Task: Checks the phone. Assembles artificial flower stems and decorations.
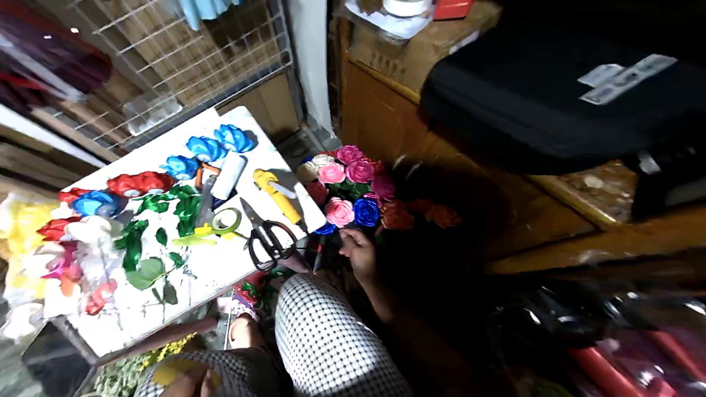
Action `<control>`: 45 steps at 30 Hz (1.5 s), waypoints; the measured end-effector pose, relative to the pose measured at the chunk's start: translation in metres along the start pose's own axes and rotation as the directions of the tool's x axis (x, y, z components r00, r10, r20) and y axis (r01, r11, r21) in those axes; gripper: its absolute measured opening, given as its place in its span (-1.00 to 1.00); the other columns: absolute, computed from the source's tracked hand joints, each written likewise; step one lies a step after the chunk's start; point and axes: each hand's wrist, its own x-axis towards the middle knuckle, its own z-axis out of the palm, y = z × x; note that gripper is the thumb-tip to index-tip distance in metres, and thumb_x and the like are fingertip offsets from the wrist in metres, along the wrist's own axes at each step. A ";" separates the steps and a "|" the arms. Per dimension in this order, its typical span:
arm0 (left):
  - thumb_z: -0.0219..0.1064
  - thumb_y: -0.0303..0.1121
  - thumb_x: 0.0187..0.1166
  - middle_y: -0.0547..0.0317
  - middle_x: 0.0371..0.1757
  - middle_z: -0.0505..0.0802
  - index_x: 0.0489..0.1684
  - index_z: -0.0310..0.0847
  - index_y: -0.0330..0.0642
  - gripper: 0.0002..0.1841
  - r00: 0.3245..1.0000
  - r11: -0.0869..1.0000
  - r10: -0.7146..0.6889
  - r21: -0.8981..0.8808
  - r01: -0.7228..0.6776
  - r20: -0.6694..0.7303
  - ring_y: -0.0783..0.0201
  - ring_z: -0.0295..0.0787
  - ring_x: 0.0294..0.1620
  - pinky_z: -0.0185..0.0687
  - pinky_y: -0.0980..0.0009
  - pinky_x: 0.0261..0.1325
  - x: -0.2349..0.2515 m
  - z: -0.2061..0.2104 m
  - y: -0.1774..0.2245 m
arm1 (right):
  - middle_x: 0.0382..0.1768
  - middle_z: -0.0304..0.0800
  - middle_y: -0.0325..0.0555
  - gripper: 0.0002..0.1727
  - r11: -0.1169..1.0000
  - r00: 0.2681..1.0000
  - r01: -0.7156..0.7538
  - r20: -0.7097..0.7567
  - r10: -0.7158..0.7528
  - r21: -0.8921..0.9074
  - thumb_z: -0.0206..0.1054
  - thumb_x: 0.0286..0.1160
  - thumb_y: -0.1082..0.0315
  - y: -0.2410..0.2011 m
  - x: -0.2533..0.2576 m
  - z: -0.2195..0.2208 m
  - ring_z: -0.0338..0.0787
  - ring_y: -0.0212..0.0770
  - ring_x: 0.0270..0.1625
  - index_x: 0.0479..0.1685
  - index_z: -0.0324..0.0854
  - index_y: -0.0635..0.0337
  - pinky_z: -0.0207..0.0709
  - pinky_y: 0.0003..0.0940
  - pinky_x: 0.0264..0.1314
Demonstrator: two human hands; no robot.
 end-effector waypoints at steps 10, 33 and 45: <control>0.11 -0.01 0.77 0.10 -0.54 0.78 -0.66 0.67 -0.17 -0.44 0.972 0.988 0.022 -0.145 -0.057 -0.232 0.19 0.80 -0.40 0.75 0.21 -0.23 -0.006 0.008 -0.013 | -0.56 0.68 -0.72 -0.63 0.735 0.717 0.642 0.171 -0.676 0.216 0.09 0.80 0.04 -0.100 -0.046 -0.004 0.66 -0.65 -0.49 -0.49 0.61 -0.32 0.60 -0.65 -0.38; 0.23 -0.35 0.68 0.00 -0.04 0.89 0.45 0.52 -0.44 -0.56 0.941 0.860 -0.180 -0.511 0.009 -0.286 0.22 0.87 -0.12 0.79 0.25 0.06 -0.024 -0.014 -0.002 | -0.13 0.95 0.04 -0.65 0.231 0.280 0.953 0.863 -0.421 -0.197 0.20 0.61 0.23 -0.128 -0.170 0.060 0.94 0.01 -0.10 -0.03 0.87 0.25 0.76 0.02 0.01; 0.35 -0.28 0.64 -0.37 0.42 0.61 0.52 0.35 -0.43 -0.44 0.403 0.413 -0.884 -0.797 0.441 -0.235 -0.16 0.65 0.28 0.57 -0.09 0.30 -0.014 -0.056 -0.140 | -0.30 0.92 0.00 -0.49 0.111 0.187 0.982 0.854 -0.486 -0.151 0.04 0.69 0.08 -0.151 -0.183 0.035 0.91 -0.01 -0.24 -0.19 0.88 0.20 0.73 -0.03 -0.18</control>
